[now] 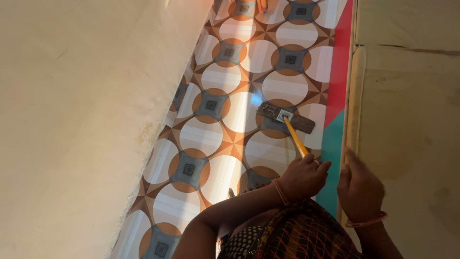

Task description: The person mops a patterned tiled floor using a flat mop with a yellow handle. They move the mop back and forth across the floor, covering different areas of the room.

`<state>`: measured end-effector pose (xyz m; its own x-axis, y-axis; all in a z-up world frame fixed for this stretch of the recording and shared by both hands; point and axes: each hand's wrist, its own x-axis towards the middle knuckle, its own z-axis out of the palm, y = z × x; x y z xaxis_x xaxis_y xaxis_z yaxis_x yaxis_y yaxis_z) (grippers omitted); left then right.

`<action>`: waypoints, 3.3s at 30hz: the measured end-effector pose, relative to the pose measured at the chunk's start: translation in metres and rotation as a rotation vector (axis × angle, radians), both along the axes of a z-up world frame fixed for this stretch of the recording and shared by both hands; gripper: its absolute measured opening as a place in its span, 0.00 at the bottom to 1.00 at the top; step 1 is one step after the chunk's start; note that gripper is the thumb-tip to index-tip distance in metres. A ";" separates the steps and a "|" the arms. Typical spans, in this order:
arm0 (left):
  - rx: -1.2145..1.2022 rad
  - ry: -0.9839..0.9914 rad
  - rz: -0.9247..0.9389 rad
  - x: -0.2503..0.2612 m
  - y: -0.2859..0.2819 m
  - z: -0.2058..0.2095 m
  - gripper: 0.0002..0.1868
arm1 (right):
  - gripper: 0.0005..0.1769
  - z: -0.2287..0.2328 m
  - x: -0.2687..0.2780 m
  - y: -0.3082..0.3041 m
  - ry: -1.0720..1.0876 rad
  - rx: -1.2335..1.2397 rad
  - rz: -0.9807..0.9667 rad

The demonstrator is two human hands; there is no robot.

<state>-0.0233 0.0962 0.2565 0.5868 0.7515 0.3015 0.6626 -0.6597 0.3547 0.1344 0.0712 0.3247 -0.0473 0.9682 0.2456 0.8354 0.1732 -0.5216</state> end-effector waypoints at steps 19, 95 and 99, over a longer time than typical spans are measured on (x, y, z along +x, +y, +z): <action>-0.374 -0.248 -0.069 0.003 0.080 -0.169 0.19 | 0.19 -0.153 -0.041 0.096 0.200 0.464 0.581; -0.609 -0.070 0.619 -0.001 0.422 -0.197 0.22 | 0.32 -0.370 -0.040 0.560 0.035 -0.153 0.536; -0.680 -0.155 0.703 0.018 0.522 -0.246 0.24 | 0.40 -0.358 -0.009 0.595 -0.028 -0.315 0.485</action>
